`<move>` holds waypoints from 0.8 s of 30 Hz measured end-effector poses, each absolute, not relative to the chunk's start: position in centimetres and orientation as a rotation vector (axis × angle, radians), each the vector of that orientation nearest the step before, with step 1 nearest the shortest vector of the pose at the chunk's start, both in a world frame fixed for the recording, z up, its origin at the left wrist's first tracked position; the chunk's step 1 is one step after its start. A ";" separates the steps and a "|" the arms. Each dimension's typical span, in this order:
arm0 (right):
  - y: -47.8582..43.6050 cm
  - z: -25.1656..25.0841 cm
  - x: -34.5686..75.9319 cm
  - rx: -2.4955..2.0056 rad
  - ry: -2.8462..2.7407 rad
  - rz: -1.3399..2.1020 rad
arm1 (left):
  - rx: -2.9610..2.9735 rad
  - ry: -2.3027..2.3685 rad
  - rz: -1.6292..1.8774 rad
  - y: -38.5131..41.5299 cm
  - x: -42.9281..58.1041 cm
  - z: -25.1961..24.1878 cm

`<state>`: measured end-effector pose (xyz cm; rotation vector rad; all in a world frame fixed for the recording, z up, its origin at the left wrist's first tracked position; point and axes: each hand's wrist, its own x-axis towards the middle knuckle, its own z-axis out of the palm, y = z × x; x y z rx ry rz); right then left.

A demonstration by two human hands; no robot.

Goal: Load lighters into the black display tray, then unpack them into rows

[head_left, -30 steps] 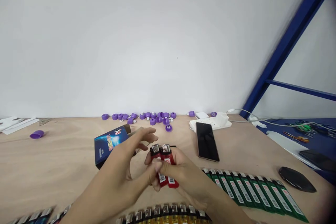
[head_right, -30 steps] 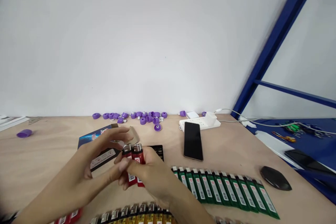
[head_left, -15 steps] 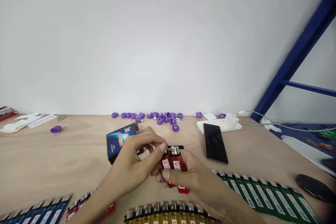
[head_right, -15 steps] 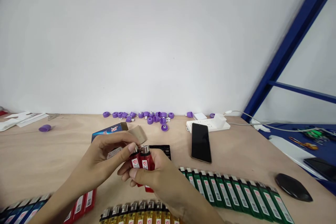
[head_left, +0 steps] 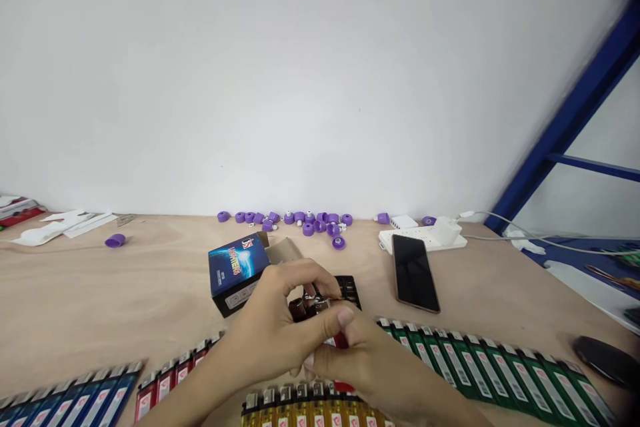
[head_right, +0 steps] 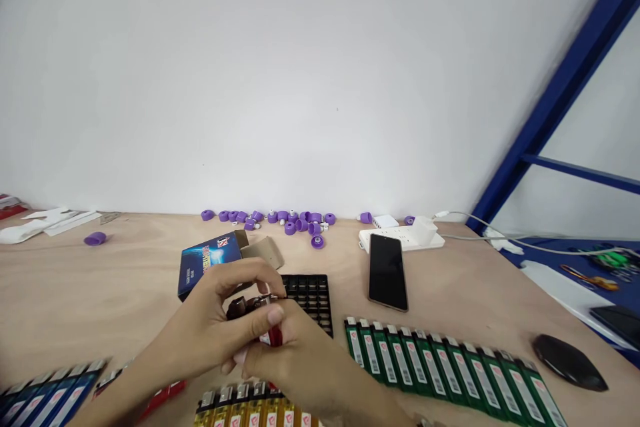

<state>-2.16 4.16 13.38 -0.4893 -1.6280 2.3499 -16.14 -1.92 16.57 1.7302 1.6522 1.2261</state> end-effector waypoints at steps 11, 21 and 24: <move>6.7 13.8 -1.5 -0.491 -1.605 2.172 | 1.287 1.299 1.418 -0.6 -16.6 15.3; 12.6 8.7 -3.2 -0.867 -1.947 1.352 | 1.420 1.711 1.226 1.6 -20.8 13.8; 13.0 7.2 -3.8 -0.971 -1.991 1.323 | 1.538 1.781 0.888 2.6 -21.5 12.3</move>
